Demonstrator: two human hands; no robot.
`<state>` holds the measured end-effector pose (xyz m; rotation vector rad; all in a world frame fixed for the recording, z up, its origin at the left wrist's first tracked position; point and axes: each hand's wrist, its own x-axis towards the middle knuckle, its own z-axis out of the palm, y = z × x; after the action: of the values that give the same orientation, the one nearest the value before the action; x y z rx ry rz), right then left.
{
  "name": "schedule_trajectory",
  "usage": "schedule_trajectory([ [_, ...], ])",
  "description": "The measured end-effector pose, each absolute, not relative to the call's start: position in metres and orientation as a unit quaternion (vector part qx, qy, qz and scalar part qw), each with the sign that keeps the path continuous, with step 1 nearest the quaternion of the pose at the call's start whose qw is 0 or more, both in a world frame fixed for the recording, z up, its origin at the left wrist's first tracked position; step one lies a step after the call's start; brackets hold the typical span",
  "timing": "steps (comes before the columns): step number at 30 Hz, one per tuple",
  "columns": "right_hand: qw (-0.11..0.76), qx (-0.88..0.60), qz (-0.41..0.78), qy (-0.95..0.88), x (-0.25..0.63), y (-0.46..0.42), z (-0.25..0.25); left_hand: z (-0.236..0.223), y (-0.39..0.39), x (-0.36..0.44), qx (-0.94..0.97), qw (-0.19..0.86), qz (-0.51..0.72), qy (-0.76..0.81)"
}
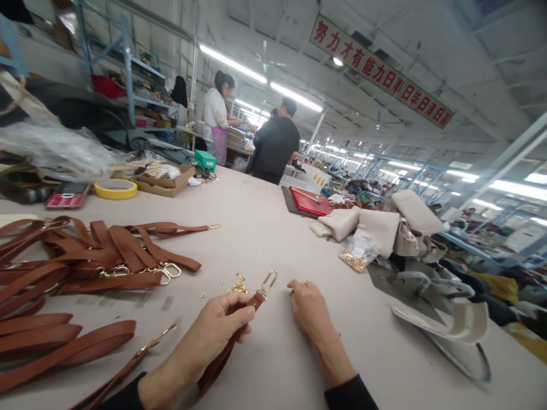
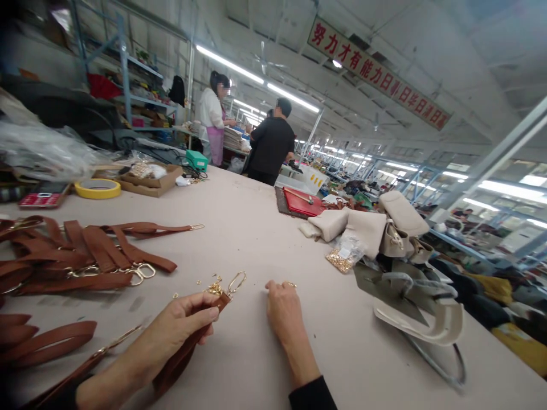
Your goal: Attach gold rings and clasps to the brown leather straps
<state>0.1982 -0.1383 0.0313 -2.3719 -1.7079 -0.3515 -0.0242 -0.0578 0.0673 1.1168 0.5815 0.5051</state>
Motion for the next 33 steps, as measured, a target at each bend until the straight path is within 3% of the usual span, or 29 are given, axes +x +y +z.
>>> schedule_trajectory([
  [4, 0.142, -0.790, -0.087, -0.590, 0.195, -0.135, 0.028, 0.060, -0.052, -0.026, 0.541, 0.752, 0.242, 0.288],
  [10, 0.375, -0.721, 0.001, -0.583, 0.171, -0.133, 0.035, 0.057, -0.045, -0.025, 0.604, 0.681, 0.261, 0.321],
  [18, 0.549, -0.578, 0.020, -0.603, 0.110, -0.134, 0.061, 0.055, -0.046, -0.026, 0.655, 0.586, 0.353, 0.320],
  [24, 0.504, -0.565, -0.063, -0.651, 0.096, -0.126, 0.064, 0.055, -0.050, -0.028, 0.708, 0.528, 0.366, 0.293],
  [33, 0.464, -0.574, -0.077, -0.670, 0.102, -0.130, 0.064, 0.059, -0.051, -0.030, 0.726, 0.527, 0.354, 0.265],
])
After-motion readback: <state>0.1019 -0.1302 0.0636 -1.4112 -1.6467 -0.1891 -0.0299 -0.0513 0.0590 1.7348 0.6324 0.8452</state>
